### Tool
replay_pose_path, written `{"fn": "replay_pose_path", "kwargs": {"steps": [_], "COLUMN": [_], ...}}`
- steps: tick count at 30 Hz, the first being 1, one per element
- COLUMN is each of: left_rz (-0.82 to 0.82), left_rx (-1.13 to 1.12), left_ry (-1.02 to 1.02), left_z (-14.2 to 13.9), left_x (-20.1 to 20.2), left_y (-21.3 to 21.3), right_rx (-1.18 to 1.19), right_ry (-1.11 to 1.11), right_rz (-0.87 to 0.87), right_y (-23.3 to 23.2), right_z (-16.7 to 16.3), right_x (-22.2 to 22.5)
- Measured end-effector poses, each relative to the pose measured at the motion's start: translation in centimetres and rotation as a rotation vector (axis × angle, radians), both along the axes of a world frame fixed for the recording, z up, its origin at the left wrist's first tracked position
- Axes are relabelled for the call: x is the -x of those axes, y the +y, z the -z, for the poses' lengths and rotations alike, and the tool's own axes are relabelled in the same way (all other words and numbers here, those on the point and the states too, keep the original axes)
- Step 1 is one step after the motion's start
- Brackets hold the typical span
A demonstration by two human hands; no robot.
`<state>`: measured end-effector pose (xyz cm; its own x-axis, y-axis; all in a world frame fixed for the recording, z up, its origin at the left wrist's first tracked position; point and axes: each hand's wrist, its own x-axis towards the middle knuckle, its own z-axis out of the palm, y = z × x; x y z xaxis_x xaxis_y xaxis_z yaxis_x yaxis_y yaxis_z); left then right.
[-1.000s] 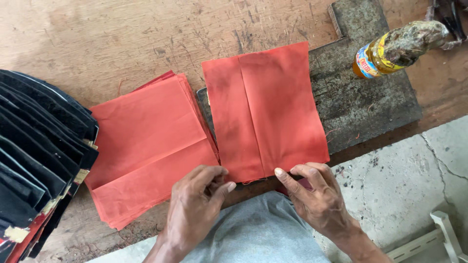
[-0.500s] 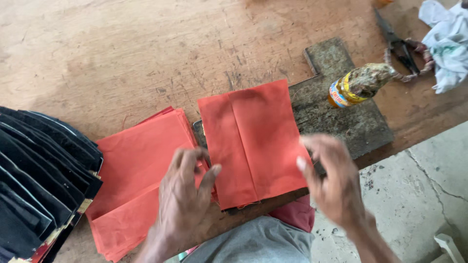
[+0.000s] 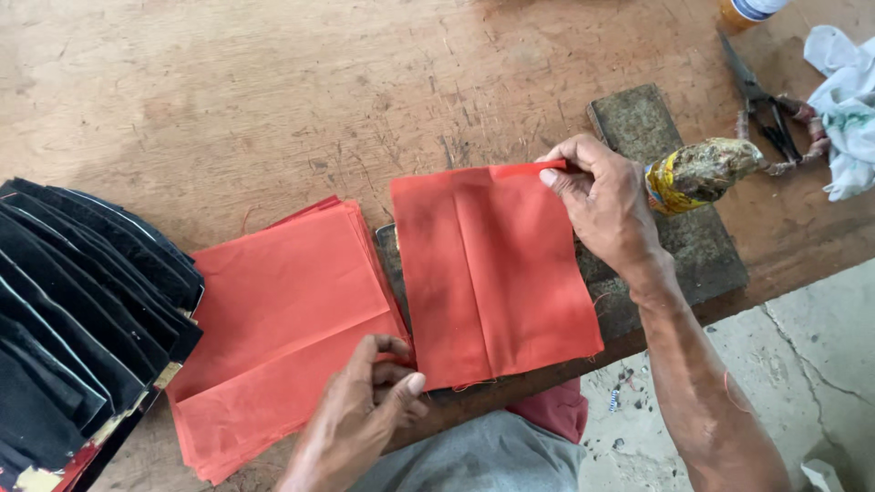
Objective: The person folds red fabric squares over dark backing pieces on a workbench, aligning the edges and pressing the folds flat by hand, then stacks the finished folded pieces with a pile of completed ones. They repeat the same folding cycle on piece after piece across the table.
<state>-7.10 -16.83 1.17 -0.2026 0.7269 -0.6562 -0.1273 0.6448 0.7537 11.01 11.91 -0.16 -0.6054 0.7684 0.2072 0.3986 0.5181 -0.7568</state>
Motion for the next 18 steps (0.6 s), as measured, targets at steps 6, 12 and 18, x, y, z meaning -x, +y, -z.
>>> {"fn": "replay_pose_path", "kwargs": {"steps": [6, 12, 18], "left_rz": [-0.035, 0.193, 0.04], "left_rx": [-0.373, -0.726, -0.785], "left_ry": [-0.373, 0.714, 0.748], "left_z": [1.5, 2.8, 3.8], "left_x": [0.6, 1.3, 1.0], "left_y": [-1.1, 1.3, 2.4], "right_rx": [0.087, 0.131, 0.069], "right_ry": [-0.077, -0.083, -0.103], "right_rz": [0.058, 0.055, 0.106], "right_y": [0.1, 0.6, 1.4], "right_z": [-0.8, -0.7, 0.2], "right_x": [-0.1, -0.6, -0.7]}}
